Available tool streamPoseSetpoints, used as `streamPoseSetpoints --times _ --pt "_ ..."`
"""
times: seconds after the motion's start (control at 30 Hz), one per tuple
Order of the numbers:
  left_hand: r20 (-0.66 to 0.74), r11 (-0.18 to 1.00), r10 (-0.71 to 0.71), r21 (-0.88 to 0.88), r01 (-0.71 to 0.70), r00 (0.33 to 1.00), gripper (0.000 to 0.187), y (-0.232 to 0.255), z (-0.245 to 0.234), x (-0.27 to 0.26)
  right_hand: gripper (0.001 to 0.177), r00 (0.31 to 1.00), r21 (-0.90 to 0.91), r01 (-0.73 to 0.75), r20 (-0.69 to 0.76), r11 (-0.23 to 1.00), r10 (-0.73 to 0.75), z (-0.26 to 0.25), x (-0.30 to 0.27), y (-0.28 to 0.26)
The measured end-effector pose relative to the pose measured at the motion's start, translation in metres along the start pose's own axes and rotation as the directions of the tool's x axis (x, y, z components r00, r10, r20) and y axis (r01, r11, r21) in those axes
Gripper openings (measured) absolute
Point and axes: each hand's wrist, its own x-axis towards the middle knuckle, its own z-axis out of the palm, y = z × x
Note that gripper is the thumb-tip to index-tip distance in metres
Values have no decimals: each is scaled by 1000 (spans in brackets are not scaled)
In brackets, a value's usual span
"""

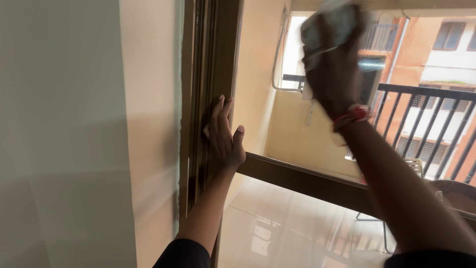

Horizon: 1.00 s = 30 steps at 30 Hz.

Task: The person cleans a glass window pane with a white cloth, using circular and sweeping hand motions to wipe across the surface.

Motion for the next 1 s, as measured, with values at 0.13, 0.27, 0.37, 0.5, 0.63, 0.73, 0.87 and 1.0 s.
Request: streamPoseSetpoints --times 0.13,0.27,0.37,0.5,0.63,0.73,0.87,1.0 --pt "-60 995 28 -96 -34 998 69 -4 -1 -1 39 963 39 34 266 999 -43 50 -17 -58" --pt "-73 995 25 -92 -32 997 68 -9 1 -3 35 908 145 258 303 955 -291 44 -51 -100" --pt "-108 985 13 -171 -31 994 66 -13 2 -6 32 815 367 252 419 895 -401 22 -71 -113" --pt "-96 982 31 -182 -48 995 64 -18 2 -7 25 635 406 302 589 863 -500 7 -66 -102" --pt "-109 977 -13 -214 -11 994 63 -17 1 -4 30 757 346 387 410 855 -509 10 -51 -77" --pt "-139 984 85 -142 -105 987 57 -14 0 -3 33 869 166 253 394 953 -300 0 -52 -70" --pt "-164 947 58 -303 -106 985 58 -11 4 3 43 908 44 213 360 976 -214 -8 -75 -89" --pt "-135 973 19 -227 -50 991 53 -12 1 -3 27 704 317 299 563 900 -433 -37 -104 -88"
